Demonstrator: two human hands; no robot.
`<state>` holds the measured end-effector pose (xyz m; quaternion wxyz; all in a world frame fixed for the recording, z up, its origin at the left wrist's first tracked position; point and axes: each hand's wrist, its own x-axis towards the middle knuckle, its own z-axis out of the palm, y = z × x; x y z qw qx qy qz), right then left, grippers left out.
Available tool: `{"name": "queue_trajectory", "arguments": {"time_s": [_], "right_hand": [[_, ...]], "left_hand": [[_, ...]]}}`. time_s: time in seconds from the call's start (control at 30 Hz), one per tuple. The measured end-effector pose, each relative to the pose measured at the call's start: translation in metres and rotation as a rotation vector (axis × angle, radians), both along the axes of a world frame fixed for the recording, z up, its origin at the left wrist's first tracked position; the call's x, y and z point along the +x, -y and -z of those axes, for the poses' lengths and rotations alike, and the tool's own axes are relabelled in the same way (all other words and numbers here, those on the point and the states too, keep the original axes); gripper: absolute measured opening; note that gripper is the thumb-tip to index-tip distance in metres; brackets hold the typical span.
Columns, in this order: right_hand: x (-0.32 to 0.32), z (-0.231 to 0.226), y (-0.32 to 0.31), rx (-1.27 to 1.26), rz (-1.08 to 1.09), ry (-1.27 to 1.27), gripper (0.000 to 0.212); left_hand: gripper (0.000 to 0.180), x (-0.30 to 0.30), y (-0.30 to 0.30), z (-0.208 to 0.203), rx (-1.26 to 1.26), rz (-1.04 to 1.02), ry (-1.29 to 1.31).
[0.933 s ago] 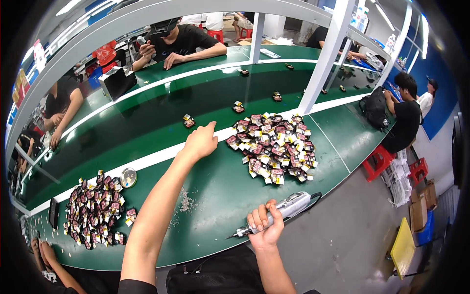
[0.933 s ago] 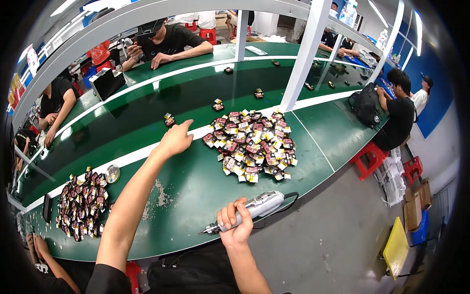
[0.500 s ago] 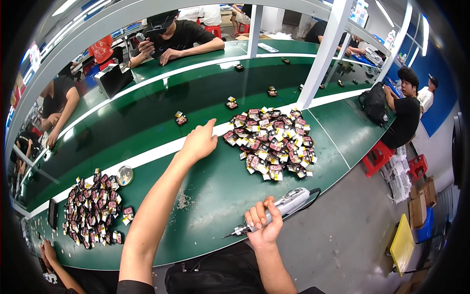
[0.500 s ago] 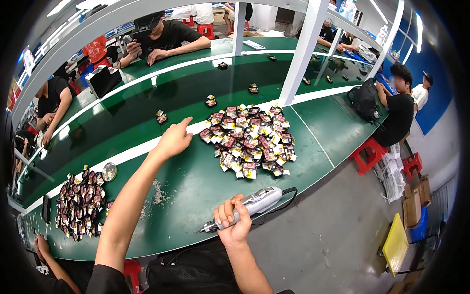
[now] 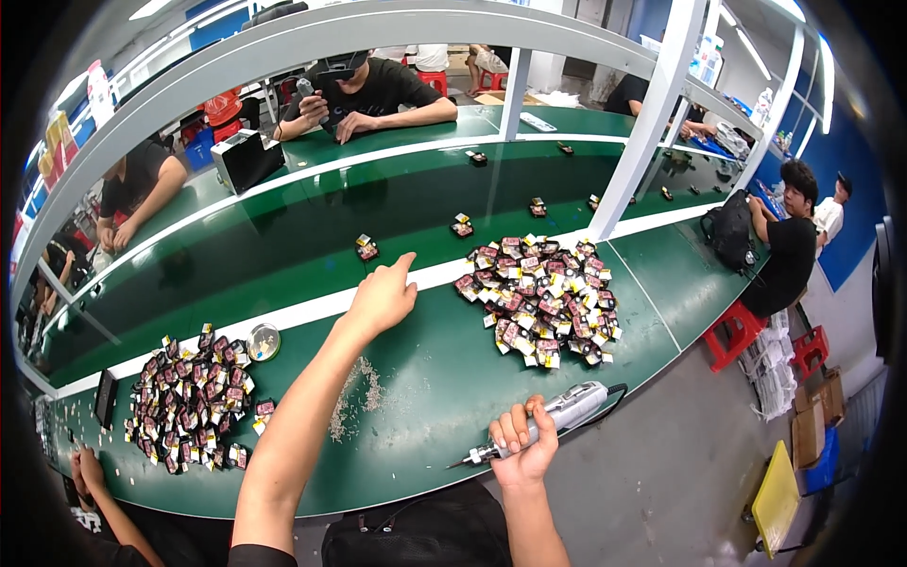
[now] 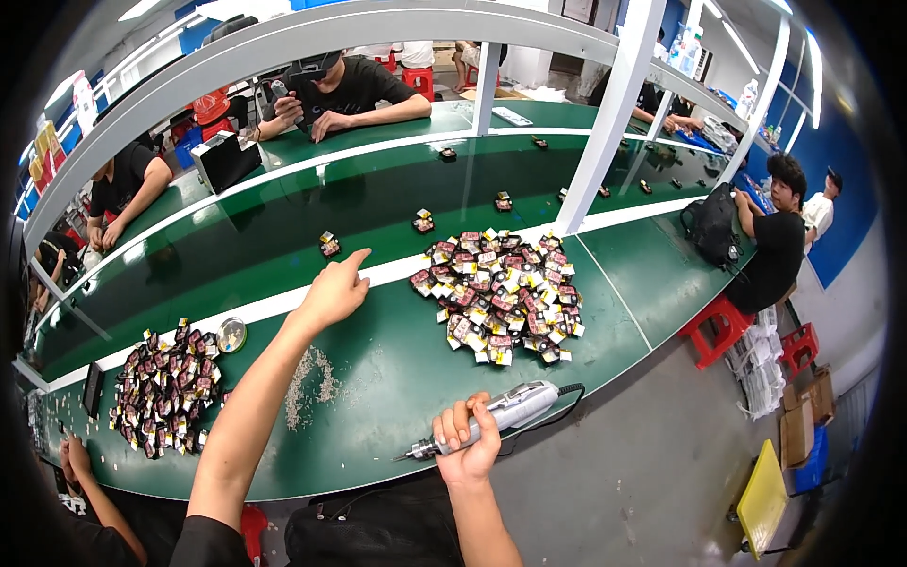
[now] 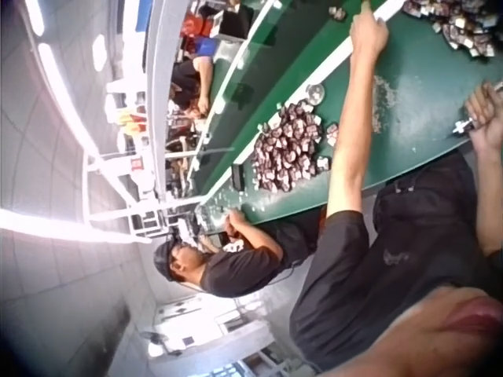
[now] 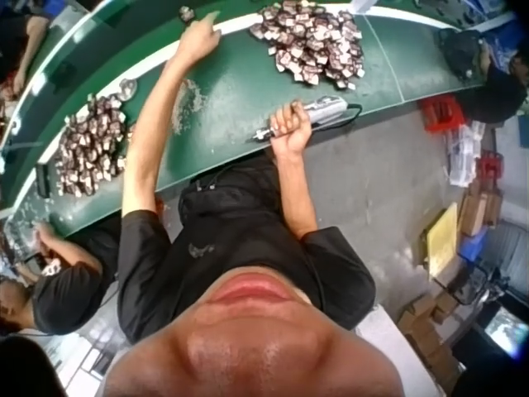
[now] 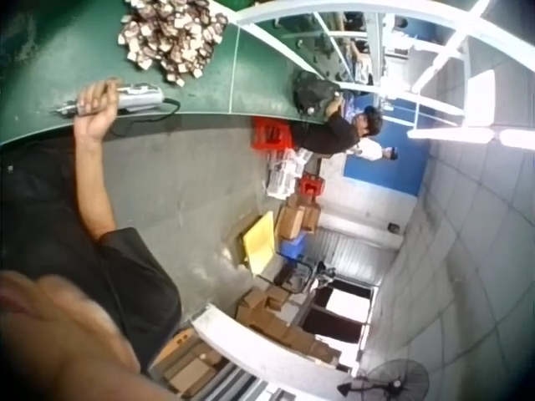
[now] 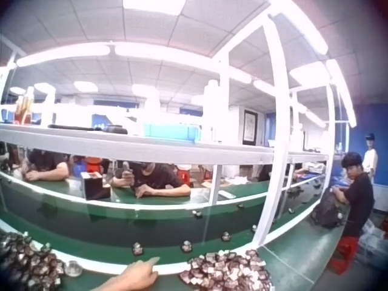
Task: Assembling small electronic components using an electric screwdriver on a production line.
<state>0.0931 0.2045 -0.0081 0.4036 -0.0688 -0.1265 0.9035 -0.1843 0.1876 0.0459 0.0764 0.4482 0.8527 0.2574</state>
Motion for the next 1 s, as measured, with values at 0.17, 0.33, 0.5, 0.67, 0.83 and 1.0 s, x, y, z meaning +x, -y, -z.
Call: {"name": "queue_trajectory", "arguments": {"time_s": [0.17, 0.33, 0.5, 0.67, 0.83, 1.0], "right_hand": [[0.001, 0.000, -0.003, 0.006, -0.029, -0.038, 0.010], [0.002, 0.004, -0.006, 0.016, -0.008, -0.032, 0.009], [0.001, 0.003, -0.004, 0.006, -0.042, -0.032, 0.011], [0.004, 0.003, -0.004, 0.017, -0.045, -0.034, 0.011], [-0.002, 0.004, -0.001, -0.007, -0.077, -0.029, 0.010], [0.002, 0.002, -0.004, 0.003, -0.020, -0.033, 0.010]], "left_hand": [[0.034, 0.005, 0.049, -0.013, 0.124, -0.024, -0.021], [0.031, 0.018, 0.102, -0.005, 0.156, -0.068, -0.070], [0.030, 0.027, 0.139, 0.005, 0.167, -0.105, -0.240], [0.030, 0.022, 0.143, 0.012, 0.184, -0.114, -0.238], [0.030, 0.010, 0.142, 0.013, 0.174, -0.172, -0.171], [0.030, -0.003, 0.122, 0.019, 0.207, -0.155, -0.138]]}}
